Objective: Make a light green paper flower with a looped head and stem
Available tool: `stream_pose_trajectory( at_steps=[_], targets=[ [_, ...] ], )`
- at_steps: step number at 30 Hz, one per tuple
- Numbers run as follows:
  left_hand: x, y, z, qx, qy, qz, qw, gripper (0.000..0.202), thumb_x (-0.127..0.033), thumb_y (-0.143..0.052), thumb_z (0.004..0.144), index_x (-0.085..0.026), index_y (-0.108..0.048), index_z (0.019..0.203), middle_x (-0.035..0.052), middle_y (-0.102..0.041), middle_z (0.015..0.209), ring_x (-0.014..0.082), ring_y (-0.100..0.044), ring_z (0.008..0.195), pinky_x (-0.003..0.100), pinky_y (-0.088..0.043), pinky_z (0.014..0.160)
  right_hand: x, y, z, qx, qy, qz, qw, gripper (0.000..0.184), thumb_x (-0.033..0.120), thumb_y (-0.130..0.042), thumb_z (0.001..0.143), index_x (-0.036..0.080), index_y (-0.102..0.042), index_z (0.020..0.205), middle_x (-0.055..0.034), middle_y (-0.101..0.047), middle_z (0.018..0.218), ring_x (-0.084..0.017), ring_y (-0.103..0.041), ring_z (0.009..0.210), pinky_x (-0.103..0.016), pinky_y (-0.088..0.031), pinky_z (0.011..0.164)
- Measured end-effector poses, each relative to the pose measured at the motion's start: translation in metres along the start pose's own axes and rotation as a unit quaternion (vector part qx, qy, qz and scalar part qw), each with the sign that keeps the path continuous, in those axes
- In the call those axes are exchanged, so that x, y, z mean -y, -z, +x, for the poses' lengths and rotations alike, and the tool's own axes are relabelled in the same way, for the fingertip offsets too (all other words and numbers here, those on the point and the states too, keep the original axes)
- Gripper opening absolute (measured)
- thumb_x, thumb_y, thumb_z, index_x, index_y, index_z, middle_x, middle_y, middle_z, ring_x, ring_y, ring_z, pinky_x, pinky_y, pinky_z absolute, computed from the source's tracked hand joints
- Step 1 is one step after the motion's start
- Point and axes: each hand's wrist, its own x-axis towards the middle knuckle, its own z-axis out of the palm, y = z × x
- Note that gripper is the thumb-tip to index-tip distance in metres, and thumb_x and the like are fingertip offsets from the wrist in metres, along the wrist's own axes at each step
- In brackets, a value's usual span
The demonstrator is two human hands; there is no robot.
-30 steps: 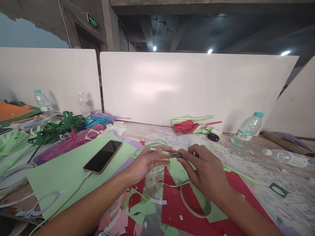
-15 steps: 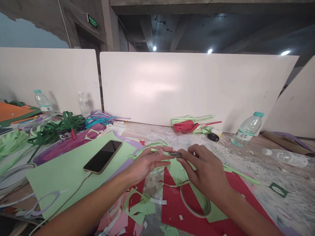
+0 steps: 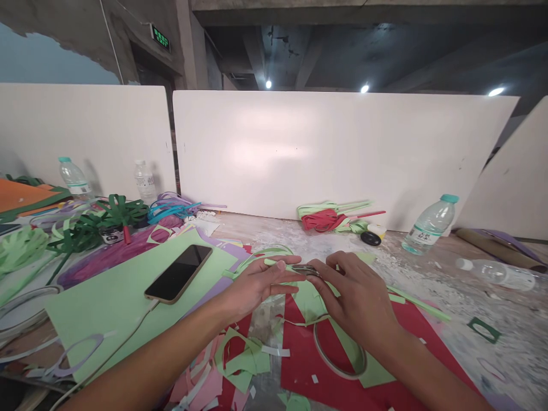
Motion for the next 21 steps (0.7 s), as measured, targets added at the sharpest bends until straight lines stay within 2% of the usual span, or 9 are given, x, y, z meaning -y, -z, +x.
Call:
stream_pose_trajectory(
  at_steps=[6,15,18,21],
  targets=[
    [-0.0006,-0.0004,-0.0012,-0.007,0.015,-0.001,1.0,0.033,-0.035,-0.053,0.089,-0.017,-0.061,0.115,0.0139,-0.063,0.118,0.0291,-0.056,0.114,0.045,-0.044,0.095,-0.0005,-0.0005,0.0,0.002,-0.001,0.009,1.0,0.024,0.031,-0.047,0.09,0.02,-0.067,0.098,-0.0059,-0.054,0.078,-0.018,-0.05,0.071,-0.028,-0.033,0.06],
    [0.0018,0.0007,-0.0003,-0.024,0.01,-0.012,1.0,0.031,-0.035,-0.054,0.088,-0.017,-0.061,0.113,0.0138,-0.061,0.121,0.0285,-0.058,0.11,0.044,-0.046,0.093,-0.0054,-0.0006,-0.0004,0.014,-0.043,0.046,0.998,0.027,0.036,-0.047,0.09,0.021,-0.064,0.104,-0.0058,-0.055,0.082,-0.018,-0.053,0.073,-0.028,-0.038,0.057],
    [0.0015,0.0015,-0.0009,-0.024,0.011,-0.003,1.0,0.034,-0.036,-0.054,0.088,-0.017,-0.06,0.115,0.0144,-0.061,0.12,0.029,-0.057,0.112,0.044,-0.046,0.093,-0.0065,0.002,0.001,0.039,-0.088,0.07,0.993,0.029,0.039,-0.047,0.089,0.023,-0.06,0.109,-0.0058,-0.056,0.086,-0.018,-0.056,0.071,-0.027,-0.039,0.053],
    [-0.0003,0.0017,-0.0006,-0.024,0.0,0.011,1.0,0.034,-0.037,-0.054,0.088,-0.018,-0.06,0.116,0.0139,-0.062,0.118,0.0294,-0.057,0.112,0.044,-0.046,0.093,-0.0072,0.0064,0.004,0.052,-0.144,0.144,0.978,0.03,0.043,-0.047,0.088,0.022,-0.058,0.107,-0.0063,-0.057,0.087,-0.018,-0.057,0.069,-0.026,-0.043,0.051]
  ],
)
